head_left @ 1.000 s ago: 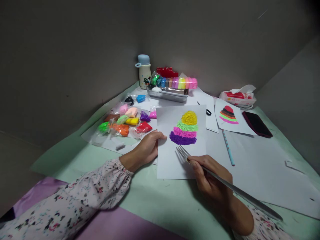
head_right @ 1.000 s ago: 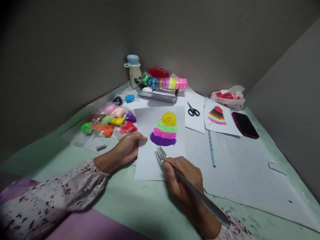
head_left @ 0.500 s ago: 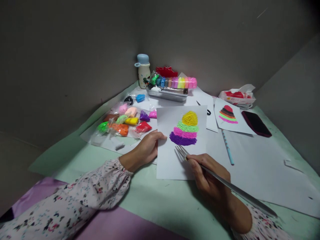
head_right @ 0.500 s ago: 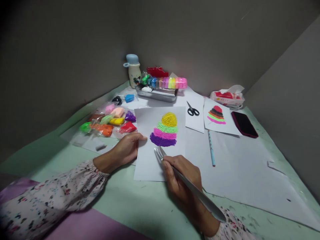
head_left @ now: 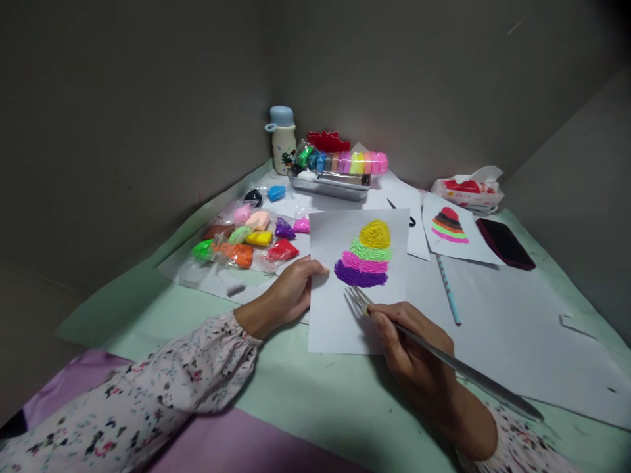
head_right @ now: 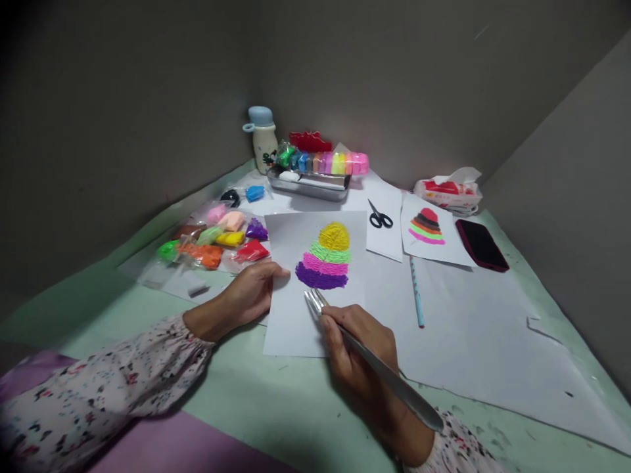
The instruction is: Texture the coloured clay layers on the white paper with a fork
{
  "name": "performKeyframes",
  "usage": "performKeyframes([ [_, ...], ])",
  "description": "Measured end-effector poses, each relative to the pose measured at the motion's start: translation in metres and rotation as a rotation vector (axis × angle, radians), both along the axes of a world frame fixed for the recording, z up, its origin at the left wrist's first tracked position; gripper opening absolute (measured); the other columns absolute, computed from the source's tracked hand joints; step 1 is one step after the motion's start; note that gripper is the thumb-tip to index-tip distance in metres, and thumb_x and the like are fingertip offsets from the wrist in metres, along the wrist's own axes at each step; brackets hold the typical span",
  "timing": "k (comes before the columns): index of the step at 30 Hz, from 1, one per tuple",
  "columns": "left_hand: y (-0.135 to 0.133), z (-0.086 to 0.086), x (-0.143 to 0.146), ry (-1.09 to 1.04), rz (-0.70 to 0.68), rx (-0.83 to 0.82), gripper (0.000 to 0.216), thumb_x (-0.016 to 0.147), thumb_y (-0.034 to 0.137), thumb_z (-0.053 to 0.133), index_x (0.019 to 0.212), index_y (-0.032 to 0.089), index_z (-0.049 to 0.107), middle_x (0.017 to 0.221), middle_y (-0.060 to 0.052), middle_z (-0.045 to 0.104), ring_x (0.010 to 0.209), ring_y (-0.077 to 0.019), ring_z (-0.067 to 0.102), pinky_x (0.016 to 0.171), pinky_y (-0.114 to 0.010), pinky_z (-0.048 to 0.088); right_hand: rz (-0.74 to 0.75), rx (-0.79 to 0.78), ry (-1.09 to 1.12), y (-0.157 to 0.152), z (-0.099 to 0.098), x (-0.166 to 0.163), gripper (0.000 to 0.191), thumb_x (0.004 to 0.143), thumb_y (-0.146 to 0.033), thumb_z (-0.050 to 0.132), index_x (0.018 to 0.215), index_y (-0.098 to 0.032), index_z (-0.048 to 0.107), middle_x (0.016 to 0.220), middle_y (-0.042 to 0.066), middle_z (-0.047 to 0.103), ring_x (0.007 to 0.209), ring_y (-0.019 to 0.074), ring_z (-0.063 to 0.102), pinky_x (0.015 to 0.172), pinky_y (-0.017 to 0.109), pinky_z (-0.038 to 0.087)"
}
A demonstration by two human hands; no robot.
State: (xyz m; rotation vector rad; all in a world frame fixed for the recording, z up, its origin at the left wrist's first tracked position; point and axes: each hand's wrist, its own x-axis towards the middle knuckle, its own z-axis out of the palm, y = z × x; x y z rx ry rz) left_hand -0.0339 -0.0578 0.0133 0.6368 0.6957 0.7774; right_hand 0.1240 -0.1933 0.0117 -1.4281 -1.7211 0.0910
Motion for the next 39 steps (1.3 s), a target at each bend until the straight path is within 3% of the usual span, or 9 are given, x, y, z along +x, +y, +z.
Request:
performKeyframes([
  [39,0.002,-0.001,-0.001,0.008,0.017,0.001,0.014,0.062,0.004,0.059,0.064,0.016,0.051,0.059,0.002,0.055,0.058,-0.0122,0.057,0.065,-0.03,0.051,-0.058,0.058,0.043,-0.003,-0.004,0.01,0.012,0.087,-0.013,0.057,0.091,-0.018,0.067,0.078,0.002,0.069,0.07,0.013,0.064,0.064,0.025,0.047],
])
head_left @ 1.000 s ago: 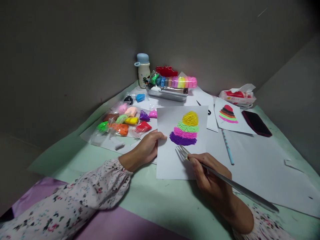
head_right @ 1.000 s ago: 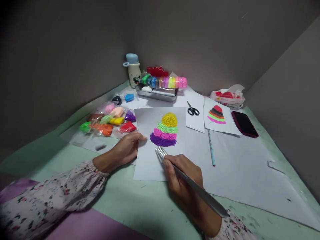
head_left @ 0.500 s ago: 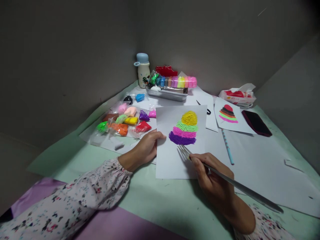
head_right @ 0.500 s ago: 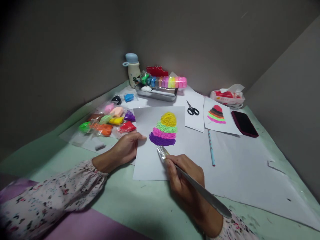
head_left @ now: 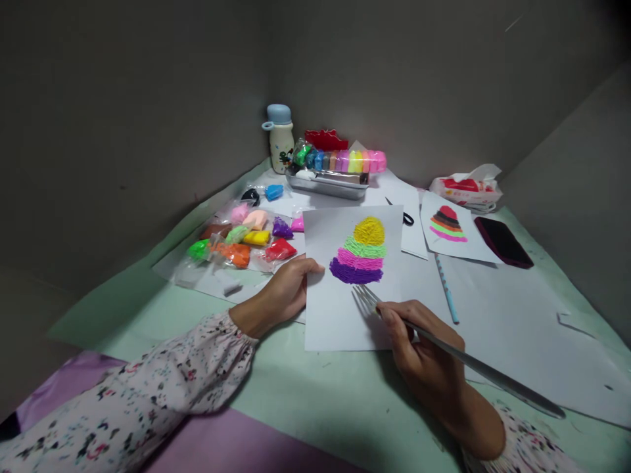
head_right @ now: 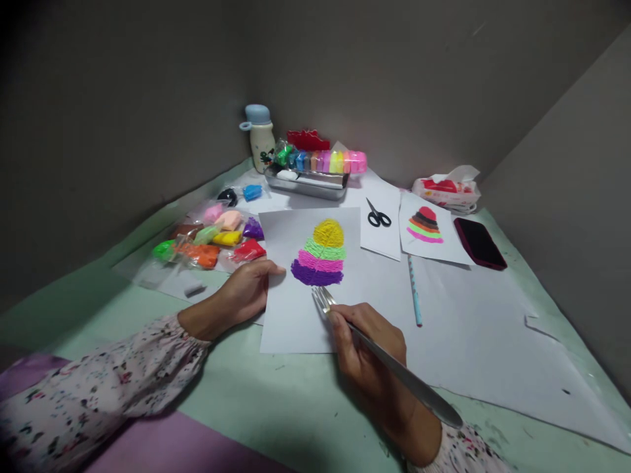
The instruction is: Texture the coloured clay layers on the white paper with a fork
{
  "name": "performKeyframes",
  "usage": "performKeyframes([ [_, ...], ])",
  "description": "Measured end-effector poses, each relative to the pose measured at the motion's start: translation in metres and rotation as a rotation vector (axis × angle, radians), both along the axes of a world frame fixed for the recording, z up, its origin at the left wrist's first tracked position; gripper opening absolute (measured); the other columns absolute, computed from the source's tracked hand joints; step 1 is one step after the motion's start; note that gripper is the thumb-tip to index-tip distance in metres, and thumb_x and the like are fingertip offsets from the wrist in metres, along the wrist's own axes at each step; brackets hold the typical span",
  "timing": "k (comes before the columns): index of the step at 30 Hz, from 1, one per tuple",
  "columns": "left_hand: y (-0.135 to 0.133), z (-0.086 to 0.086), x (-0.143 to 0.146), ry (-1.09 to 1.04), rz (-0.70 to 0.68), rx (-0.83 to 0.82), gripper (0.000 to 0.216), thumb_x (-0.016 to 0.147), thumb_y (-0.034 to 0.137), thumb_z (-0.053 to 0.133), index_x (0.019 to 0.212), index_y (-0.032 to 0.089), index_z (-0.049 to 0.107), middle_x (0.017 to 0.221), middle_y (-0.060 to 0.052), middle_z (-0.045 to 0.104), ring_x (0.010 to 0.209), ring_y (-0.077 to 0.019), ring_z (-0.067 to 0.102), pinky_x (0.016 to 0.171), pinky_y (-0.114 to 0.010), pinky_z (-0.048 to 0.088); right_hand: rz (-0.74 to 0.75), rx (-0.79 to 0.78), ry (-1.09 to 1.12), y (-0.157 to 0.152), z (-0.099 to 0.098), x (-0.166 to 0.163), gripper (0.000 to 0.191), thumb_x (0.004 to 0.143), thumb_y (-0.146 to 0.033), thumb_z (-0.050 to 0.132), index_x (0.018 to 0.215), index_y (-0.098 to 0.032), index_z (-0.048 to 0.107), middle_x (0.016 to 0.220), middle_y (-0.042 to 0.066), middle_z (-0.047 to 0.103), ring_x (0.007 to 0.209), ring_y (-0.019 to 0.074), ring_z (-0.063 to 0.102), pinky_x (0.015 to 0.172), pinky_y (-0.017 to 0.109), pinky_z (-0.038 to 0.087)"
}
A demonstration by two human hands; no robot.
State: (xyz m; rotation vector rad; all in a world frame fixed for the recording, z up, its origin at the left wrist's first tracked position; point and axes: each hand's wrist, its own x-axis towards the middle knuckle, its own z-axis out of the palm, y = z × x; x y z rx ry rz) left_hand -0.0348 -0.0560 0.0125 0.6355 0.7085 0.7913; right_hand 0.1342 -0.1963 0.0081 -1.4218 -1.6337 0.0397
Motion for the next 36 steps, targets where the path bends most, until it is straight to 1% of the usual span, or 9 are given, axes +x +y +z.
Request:
performKeyframes([
  [4,-0.0003,0.0013,0.0003,0.008,0.008,-0.01,0.014,0.061,0.004,0.058,0.065,0.015,0.051,0.059,0.002,0.055,0.058,-0.0126,0.058,0.062,-0.029,0.05,-0.017,0.02,-0.018,-0.0001,0.0003,0.0013,0.011,0.086,-0.012,0.058,0.089,-0.018,0.067,0.074,0.002,0.068,0.066,0.0122,0.062,0.061,0.025,0.046],
  [7,-0.0007,0.0013,0.0004,0.007,-0.003,0.003,0.014,0.062,0.004,0.057,0.066,0.015,0.051,0.061,0.001,0.057,0.057,-0.0129,0.059,0.06,-0.028,0.05,0.007,0.038,-0.012,-0.0005,0.0022,0.0006,0.012,0.086,-0.012,0.057,0.09,-0.019,0.067,0.075,0.003,0.069,0.067,0.0136,0.063,0.062,0.027,0.048],
  [10,-0.001,0.0003,0.0002,0.004,-0.019,0.021,0.013,0.063,0.005,0.057,0.067,0.016,0.051,0.063,0.001,0.059,0.057,-0.0129,0.06,0.059,-0.028,0.049,0.03,0.019,-0.013,-0.0003,0.0045,-0.0021,0.014,0.086,-0.012,0.055,0.091,-0.019,0.067,0.078,0.004,0.071,0.07,0.0153,0.065,0.064,0.028,0.05],
  [15,-0.0009,-0.0015,-0.0004,0.025,-0.036,0.032,0.014,0.063,0.006,0.057,0.067,0.017,0.049,0.061,0.002,0.058,0.057,-0.0131,0.059,0.059,-0.028,0.049,0.038,-0.007,-0.027,0.0008,0.0063,-0.0053,0.015,0.087,-0.013,0.054,0.092,-0.018,0.067,0.08,0.005,0.072,0.071,0.0157,0.067,0.065,0.029,0.052],
  [20,-0.0007,-0.0014,-0.0001,0.016,-0.044,0.059,0.014,0.064,0.006,0.057,0.066,0.017,0.048,0.059,0.002,0.057,0.054,-0.0123,0.057,0.057,-0.027,0.049,0.038,-0.025,-0.035,0.0019,0.0075,-0.0056,0.015,0.088,-0.014,0.053,0.091,-0.018,0.067,0.08,0.005,0.072,0.072,0.0153,0.067,0.065,0.029,0.052],
  [25,-0.0018,0.001,0.0002,0.022,-0.049,0.052,0.013,0.064,0.006,0.057,0.067,0.017,0.05,0.059,0.001,0.057,0.054,-0.0128,0.057,0.056,-0.027,0.048,0.044,-0.044,-0.037,0.0023,0.0087,-0.0063,0.015,0.088,-0.014,0.054,0.094,-0.018,0.067,0.081,0.005,0.072,0.072,0.0151,0.067,0.065,0.028,0.051],
  [30,-0.0025,0.0011,0.0002,0.026,-0.031,0.045,0.014,0.063,0.006,0.059,0.064,0.016,0.049,0.06,0.002,0.056,0.056,-0.012,0.057,0.058,-0.026,0.047,0.048,-0.034,-0.023,0.0032,0.005,-0.0052,0.015,0.088,-0.014,0.054,0.093,-0.018,0.067,0.081,0.005,0.071,0.072,0.0151,0.066,0.067,0.029,0.051],
  [36,-0.002,-0.0004,0.0001,0.031,-0.035,0.041,0.014,0.062,0.007,0.059,0.063,0.017,0.049,0.06,0.002,0.055,0.057,-0.0128,0.057,0.058,-0.028,0.049,0.034,-0.002,-0.032,0.0048,0.0,-0.0036,0.014,0.087,-0.015,0.055,0.091,-0.019,0.067,0.078,0.004,0.07,0.067,0.0146,0.065,0.063,0.028,0.05],
])
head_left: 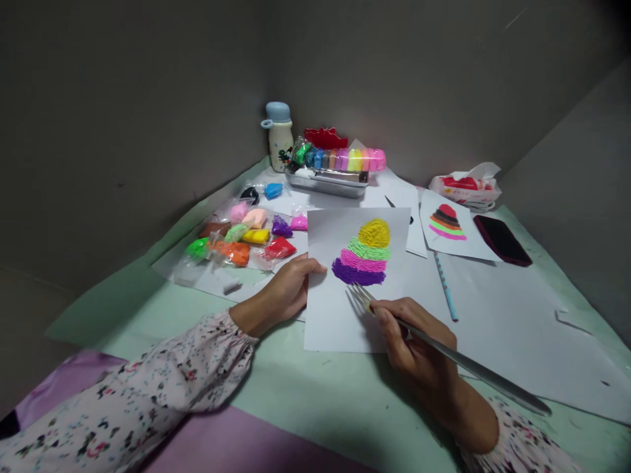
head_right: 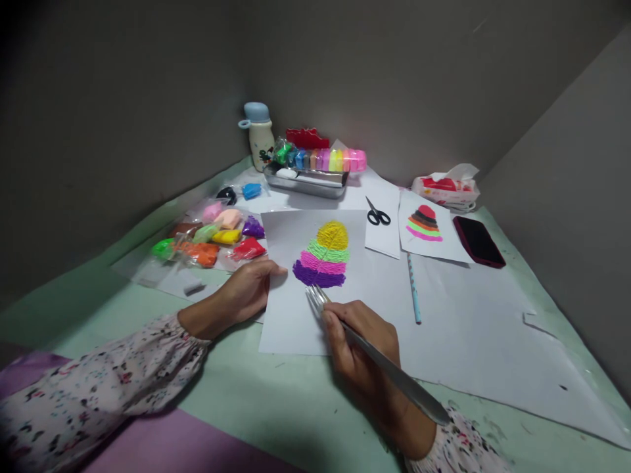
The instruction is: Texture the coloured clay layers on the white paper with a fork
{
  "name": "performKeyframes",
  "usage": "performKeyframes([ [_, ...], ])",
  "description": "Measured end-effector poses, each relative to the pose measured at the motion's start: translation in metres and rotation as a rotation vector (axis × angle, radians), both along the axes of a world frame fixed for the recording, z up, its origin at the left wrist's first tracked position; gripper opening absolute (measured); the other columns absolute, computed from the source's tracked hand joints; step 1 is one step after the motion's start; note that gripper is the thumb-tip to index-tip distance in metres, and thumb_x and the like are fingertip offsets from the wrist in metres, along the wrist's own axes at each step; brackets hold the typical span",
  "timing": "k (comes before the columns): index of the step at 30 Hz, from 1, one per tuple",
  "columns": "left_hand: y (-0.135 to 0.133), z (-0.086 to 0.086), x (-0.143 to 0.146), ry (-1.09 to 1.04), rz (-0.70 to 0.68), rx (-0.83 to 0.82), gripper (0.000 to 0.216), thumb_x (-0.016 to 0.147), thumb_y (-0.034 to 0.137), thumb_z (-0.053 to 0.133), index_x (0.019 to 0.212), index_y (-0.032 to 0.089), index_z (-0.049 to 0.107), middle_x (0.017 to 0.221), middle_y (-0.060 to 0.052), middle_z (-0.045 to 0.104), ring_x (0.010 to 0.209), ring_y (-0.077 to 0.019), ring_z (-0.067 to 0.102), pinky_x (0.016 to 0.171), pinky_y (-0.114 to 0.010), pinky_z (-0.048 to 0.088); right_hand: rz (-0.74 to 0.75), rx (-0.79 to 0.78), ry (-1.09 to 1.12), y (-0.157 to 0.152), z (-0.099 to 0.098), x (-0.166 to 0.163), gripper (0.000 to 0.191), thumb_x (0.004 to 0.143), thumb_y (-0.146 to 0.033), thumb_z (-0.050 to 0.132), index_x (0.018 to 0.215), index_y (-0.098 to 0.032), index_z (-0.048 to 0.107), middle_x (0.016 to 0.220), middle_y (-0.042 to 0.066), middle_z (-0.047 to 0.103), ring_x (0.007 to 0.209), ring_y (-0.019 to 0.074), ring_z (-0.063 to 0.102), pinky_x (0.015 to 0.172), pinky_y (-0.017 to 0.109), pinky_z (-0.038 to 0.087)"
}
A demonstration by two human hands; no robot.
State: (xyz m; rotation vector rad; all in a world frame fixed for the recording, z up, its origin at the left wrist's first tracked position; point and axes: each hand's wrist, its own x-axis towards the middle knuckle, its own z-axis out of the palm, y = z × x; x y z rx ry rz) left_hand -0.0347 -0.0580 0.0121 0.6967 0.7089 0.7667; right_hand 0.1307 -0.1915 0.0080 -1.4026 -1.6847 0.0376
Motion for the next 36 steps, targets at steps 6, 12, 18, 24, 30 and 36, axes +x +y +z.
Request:
performKeyframes([
  [6,0.0009,-0.0008,-0.0001,-0.007,0.006,-0.011,0.014,0.063,0.006,0.058,0.064,0.017,0.049,0.06,0.003,0.053,0.057,-0.011,0.055,0.059,-0.026,0.048,-0.002,-0.006,0.01,-0.001,0.0011,-0.0001,0.013,0.088,-0.015,0.055,0.091,-0.019,0.067,0.076,0.004,0.068,0.066,0.0139,0.064,0.063,0.027,0.048],
  [12,0.0011,-0.0011,-0.0005,-0.024,0.005,-0.022,0.014,0.063,0.006,0.06,0.066,0.016,0.052,0.062,0.0,0.056,0.06,-0.0131,0.056,0.062,-0.028,0.048,-0.011,-0.008,0.016,-0.0018,0.0018,0.0004,0.013,0.088,-0.015,0.055,0.088,-0.019,0.067,0.075,0.003,0.068,0.064,0.0134,0.062,0.06,0.027,0.046],
  [18,0.0009,0.0013,0.0007,-0.026,0.029,-0.033,0.014,0.062,0.005,0.06,0.068,0.016,0.054,0.065,-0.002,0.06,0.061,-0.0155,0.057,0.065,-0.033,0.049,-0.027,-0.015,0.027,-0.0022,0.0024,0.0019,0.013,0.087,-0.013,0.056,0.09,-0.019,0.067,0.076,0.002,0.068,0.066,0.013,0.062,0.062,0.027,0.046],
  [24,0.0021,0.0004,0.0003,-0.024,0.028,-0.017,0.014,0.062,0.005,0.06,0.067,0.016,0.054,0.061,0.0,0.057,0.058,-0.0138,0.057,0.062,-0.03,0.049,-0.018,0.015,0.046,-0.0027,0.0032,0.0031,0.013,0.086,-0.011,0.058,0.093,-0.017,0.067,0.076,0.002,0.067,0.068,0.0112,0.06,0.062,0.024,0.045],
  [30,0.0026,0.0001,0.0,-0.013,0.027,-0.015,0.013,0.062,0.004,0.058,0.066,0.015,0.053,0.061,0.0,0.059,0.058,-0.0147,0.059,0.06,-0.03,0.05,-0.032,0.025,0.016,-0.0025,0.0049,0.0039,0.013,0.086,-0.01,0.057,0.091,-0.016,0.067,0.074,0.001,0.066,0.066,0.0101,0.059,0.061,0.023,0.044],
  [36,0.0019,0.0024,0.0004,-0.018,0.036,-0.039,0.013,0.063,0.003,0.057,0.066,0.015,0.052,0.06,0.0,0.059,0.058,-0.0134,0.059,0.062,-0.029,0.051,-0.065,0.034,0.005,-0.0026,0.0033,0.007,0.01,0.086,-0.012,0.058,0.088,-0.017,0.067,0.074,0.001,0.066,0.064,0.0095,0.058,0.058,0.023,0.042],
])
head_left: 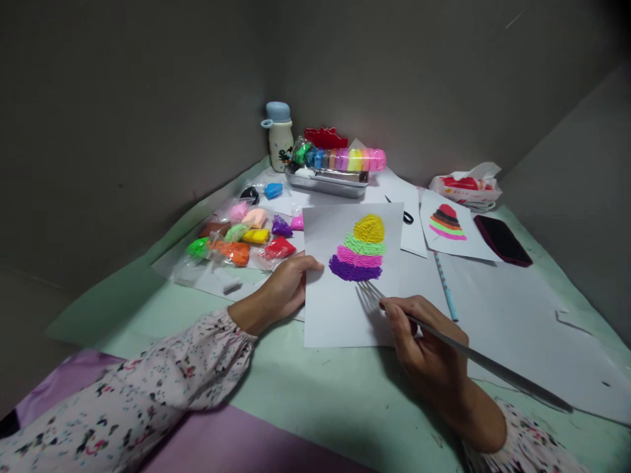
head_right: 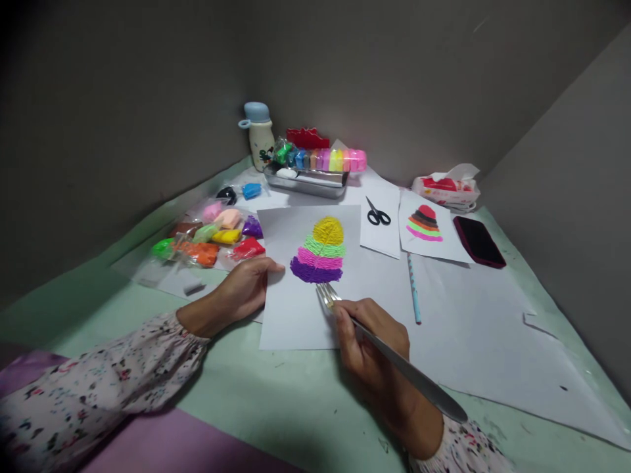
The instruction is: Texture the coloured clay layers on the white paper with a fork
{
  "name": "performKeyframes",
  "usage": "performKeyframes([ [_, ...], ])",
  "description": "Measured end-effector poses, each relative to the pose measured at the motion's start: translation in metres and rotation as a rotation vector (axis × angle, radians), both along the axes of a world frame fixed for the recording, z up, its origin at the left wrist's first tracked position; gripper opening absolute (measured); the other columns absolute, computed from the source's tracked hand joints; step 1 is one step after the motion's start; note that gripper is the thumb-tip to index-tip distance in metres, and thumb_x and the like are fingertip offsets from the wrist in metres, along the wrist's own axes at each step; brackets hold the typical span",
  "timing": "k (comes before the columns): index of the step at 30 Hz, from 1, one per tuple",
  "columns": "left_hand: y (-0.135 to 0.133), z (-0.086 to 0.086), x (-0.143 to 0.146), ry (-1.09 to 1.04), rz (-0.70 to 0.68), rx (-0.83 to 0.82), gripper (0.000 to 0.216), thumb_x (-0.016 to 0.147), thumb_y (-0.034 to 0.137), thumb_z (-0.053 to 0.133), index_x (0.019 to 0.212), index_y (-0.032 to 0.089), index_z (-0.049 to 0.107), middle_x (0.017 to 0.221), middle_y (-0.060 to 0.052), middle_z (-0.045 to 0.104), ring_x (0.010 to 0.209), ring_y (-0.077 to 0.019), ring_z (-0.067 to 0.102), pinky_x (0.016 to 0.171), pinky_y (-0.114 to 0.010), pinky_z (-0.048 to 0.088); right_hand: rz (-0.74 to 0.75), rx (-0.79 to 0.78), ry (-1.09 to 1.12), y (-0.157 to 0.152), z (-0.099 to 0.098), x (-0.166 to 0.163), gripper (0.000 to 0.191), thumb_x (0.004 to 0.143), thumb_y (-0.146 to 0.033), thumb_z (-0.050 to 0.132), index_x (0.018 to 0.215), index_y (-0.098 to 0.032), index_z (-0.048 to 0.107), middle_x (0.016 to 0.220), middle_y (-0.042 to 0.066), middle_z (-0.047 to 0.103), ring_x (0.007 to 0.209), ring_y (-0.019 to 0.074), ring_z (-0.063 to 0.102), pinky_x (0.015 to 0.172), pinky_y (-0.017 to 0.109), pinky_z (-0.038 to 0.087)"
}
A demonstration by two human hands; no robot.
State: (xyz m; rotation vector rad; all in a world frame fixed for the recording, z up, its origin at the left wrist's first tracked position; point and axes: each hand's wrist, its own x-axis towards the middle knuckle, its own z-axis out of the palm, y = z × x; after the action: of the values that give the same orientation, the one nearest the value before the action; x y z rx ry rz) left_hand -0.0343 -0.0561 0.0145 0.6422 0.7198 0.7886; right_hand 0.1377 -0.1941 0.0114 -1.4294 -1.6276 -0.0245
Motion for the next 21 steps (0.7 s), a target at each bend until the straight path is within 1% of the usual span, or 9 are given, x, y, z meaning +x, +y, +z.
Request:
performKeyframes([
  [7,-0.0004,0.0005,0.0003,-0.003,-0.005,-0.003,0.013,0.062,0.003,0.057,0.066,0.015,0.053,0.062,-0.001,0.06,0.059,-0.0138,0.06,0.063,-0.03,0.05,-0.026,0.016,-0.016,-0.0031,0.0017,0.0018,0.011,0.086,-0.011,0.058,0.086,-0.017,0.067,0.071,0.001,0.066,0.062,0.0097,0.058,0.058,0.024,0.043],
  [11,-0.0005,-0.0002,-0.0004,0.001,-0.014,0.01,0.013,0.062,0.004,0.059,0.068,0.015,0.054,0.064,-0.001,0.06,0.061,-0.0146,0.06,0.064,-0.031,0.05,0.026,0.052,-0.007,-0.0011,0.0018,0.0009,0.013,0.085,-0.009,0.057,0.088,-0.017,0.067,0.075,0.002,0.069,0.067,0.0116,0.062,0.061,0.025,0.046],
  [15,-0.0015,0.0001,-0.0003,0.001,-0.021,0.024,0.012,0.063,0.006,0.059,0.069,0.015,0.055,0.064,-0.002,0.061,0.059,-0.0147,0.059,0.061,-0.03,0.05,0.083,0.026,-0.018,-0.0002,0.0023,-0.002,0.013,0.085,-0.008,0.057,0.089,-0.017,0.066,0.079,0.003,0.071,0.071,0.013,0.064,0.065,0.026,0.048],
  [21,-0.0023,0.0,0.0003,0.02,-0.019,0.032,0.013,0.062,0.005,0.059,0.067,0.016,0.053,0.061,0.0,0.06,0.056,-0.0142,0.059,0.058,-0.029,0.049,0.077,-0.033,-0.055,-0.0008,0.0047,-0.0047,0.013,0.086,-0.01,0.055,0.089,-0.017,0.066,0.078,0.004,0.071,0.069,0.0138,0.064,0.063,0.027,0.047],
])
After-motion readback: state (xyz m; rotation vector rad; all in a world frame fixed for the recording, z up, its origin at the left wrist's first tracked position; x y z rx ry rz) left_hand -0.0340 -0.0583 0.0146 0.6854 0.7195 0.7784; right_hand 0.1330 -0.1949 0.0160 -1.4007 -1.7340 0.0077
